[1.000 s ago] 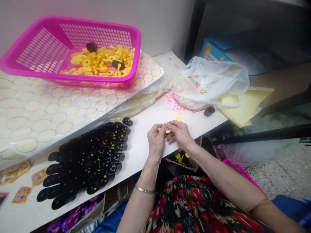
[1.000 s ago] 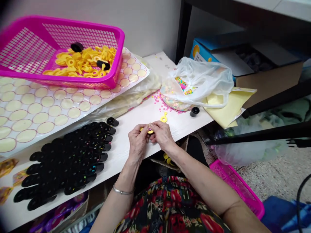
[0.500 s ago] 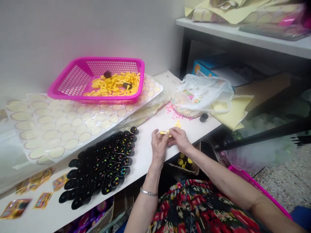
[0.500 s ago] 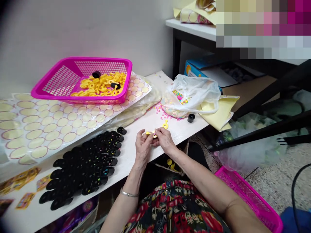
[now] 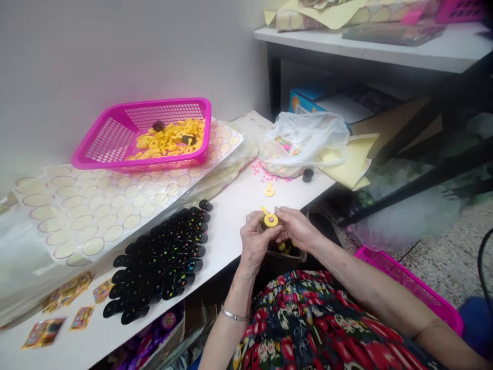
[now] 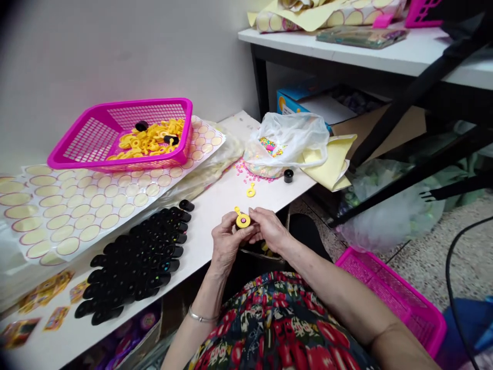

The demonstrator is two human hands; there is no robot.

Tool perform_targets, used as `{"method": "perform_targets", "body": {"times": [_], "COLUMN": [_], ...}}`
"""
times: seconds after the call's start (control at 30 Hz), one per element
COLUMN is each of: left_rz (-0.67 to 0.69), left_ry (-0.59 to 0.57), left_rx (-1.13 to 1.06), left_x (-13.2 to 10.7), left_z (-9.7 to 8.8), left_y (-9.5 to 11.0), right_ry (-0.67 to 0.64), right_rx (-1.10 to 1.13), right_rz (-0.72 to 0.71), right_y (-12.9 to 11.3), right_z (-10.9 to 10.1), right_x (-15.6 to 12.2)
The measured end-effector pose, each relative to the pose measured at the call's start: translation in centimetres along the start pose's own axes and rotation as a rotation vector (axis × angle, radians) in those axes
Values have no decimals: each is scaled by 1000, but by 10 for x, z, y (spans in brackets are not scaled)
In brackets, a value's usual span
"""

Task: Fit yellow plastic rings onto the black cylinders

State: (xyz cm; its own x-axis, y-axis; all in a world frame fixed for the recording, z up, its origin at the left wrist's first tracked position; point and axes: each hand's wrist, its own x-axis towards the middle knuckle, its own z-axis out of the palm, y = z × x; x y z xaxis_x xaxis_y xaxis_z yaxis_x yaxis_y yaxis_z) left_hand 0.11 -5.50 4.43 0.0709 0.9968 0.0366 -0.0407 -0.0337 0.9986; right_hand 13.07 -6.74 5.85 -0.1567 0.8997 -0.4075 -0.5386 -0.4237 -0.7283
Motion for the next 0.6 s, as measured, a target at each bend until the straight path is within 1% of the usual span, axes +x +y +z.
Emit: {"method": "perform_targets", "body": {"times": [0.07, 0.1, 0.2, 0.27, 0.37, 0.47, 0.53, 0.6], "left_rz": [34, 39, 47, 57, 50, 57, 84, 118], "left_ry": [-111, -168, -335, -401, -419, -414, -424, -441], "left_rx": [21, 28, 63, 84, 108, 162, 210, 257], "left_x": [-1, -1, -3, -5, -9, -11, -11, -10], "left_z": [-2, -3, -4, -5, -4, -5, -6, -5], "left_y": [5, 7, 8, 7, 4, 4, 5, 8], "right_ry": [16, -5, -162, -286, -436, -558, -604, -611], "right_rx": [-34, -37, 15, 65, 65, -19, -88, -142], "right_rz": [28, 59, 175, 234, 262, 230, 211, 200], "right_y": [-1, -2, -5, -7, -9, -13, -15, -17], "right_z": [-9, -12, -20, -24, -32, -39, -43, -45], "right_x": [3, 5, 12, 14, 14, 12, 11, 10]}}
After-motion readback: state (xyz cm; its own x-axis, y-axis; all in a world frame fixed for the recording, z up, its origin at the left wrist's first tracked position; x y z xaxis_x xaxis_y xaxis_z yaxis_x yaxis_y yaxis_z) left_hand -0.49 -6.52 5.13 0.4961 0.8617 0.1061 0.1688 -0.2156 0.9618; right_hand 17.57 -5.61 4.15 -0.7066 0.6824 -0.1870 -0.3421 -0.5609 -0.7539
